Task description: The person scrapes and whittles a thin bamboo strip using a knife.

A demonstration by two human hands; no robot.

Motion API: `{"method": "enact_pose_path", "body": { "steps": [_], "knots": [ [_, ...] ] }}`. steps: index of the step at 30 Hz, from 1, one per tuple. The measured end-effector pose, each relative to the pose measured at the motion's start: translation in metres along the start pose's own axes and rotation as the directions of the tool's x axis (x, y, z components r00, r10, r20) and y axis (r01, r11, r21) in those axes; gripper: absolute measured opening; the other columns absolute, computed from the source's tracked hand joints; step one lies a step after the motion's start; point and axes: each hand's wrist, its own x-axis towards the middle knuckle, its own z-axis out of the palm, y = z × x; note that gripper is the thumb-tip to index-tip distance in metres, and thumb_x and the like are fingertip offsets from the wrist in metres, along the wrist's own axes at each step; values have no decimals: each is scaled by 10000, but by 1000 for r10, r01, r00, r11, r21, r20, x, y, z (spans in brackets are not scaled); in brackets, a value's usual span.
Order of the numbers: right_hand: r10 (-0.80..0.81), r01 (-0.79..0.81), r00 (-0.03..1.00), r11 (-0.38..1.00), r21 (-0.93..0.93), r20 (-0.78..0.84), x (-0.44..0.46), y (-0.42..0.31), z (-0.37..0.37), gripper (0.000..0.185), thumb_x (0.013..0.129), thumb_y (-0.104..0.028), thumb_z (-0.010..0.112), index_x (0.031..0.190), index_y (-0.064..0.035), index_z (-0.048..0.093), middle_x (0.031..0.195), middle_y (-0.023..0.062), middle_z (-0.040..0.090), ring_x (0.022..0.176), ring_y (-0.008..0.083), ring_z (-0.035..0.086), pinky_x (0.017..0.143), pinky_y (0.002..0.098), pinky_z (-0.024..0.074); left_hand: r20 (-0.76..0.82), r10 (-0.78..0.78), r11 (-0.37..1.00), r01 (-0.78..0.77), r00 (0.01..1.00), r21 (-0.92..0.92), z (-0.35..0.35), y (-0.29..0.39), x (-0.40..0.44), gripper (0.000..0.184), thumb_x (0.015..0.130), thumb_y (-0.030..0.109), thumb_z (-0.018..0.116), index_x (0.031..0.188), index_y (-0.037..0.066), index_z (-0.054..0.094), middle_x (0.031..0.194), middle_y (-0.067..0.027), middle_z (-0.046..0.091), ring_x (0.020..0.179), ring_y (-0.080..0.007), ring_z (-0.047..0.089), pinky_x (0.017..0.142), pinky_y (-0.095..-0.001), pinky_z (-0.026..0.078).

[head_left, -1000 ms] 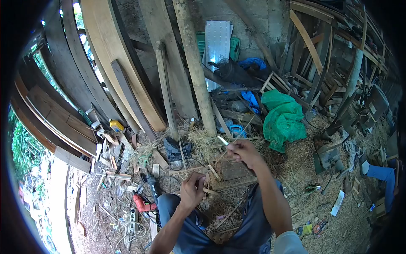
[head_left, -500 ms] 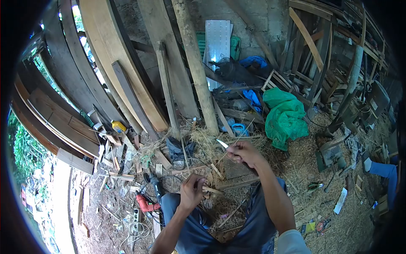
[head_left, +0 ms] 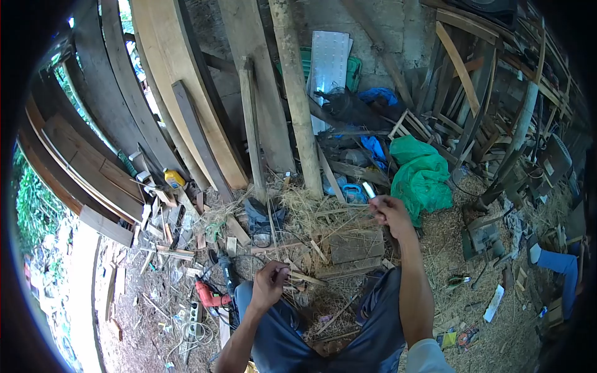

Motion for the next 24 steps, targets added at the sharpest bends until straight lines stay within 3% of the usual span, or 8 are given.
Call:
{"method": "enact_pose_path", "body": {
  "steps": [4,9,11,14,16,19,22,24],
  "knots": [
    [-134,157,973,981,116,-186,-1,-3,0,180,929,-192,572,939,-14,599,734,14,556,517,50,406,437,198,292,22,-118,950,119,993,-290,-2,-10,4,85,918,75,570,938,0,606,685,-33,594,539,-83,516,513,-230,419],
    [-92,96,995,990,-104,46,-22,4,59,176,945,-204,544,919,-37,593,650,13,534,513,65,447,445,214,329,48,-133,898,141,990,-417,12,-6,21,98,937,80,543,937,1,601,696,-8,578,555,-65,514,501,-221,410],
    [-130,145,967,988,-54,220,-35,4,92,235,951,-215,548,1059,-10,588,693,40,580,514,50,423,445,209,318,49,-119,902,128,992,-413,22,3,27,96,937,76,540,942,0,599,687,-3,575,551,-61,510,495,-222,407],
    [20,9,953,995,-97,302,-45,6,124,248,948,-163,549,1128,5,567,726,56,604,512,50,417,451,208,321,20,-62,960,65,998,-272,33,19,33,90,922,95,570,939,10,593,663,-40,584,535,-75,515,491,-236,403],
    [52,-23,937,996,-88,346,-42,21,133,243,950,-123,538,1147,17,563,746,61,619,516,46,411,452,205,319,-91,179,973,-163,980,165,35,30,34,66,881,75,599,914,18,591,674,-88,610,538,-154,587,487,-285,432],
    [81,-43,927,993,-112,367,-37,20,131,224,941,-104,549,1125,22,576,753,48,628,538,49,442,467,207,342,-116,400,850,-321,909,416,36,27,36,67,845,73,618,886,30,586,724,-136,630,591,-273,630,504,-351,464],
    [66,-12,917,990,-138,392,-39,22,133,225,933,-119,568,1116,10,591,766,45,640,566,54,486,480,208,368,-37,379,822,-318,925,471,32,30,35,54,844,85,614,866,48,581,770,-150,649,638,-353,621,549,-398,487],
    [90,-30,888,990,-138,450,-37,28,132,215,927,-115,579,1132,-60,611,809,34,655,651,63,559,519,206,417,34,367,785,-330,929,524,29,36,34,73,839,96,627,883,57,583,797,-155,651,685,-317,648,617,-368,504]
  ]
}}
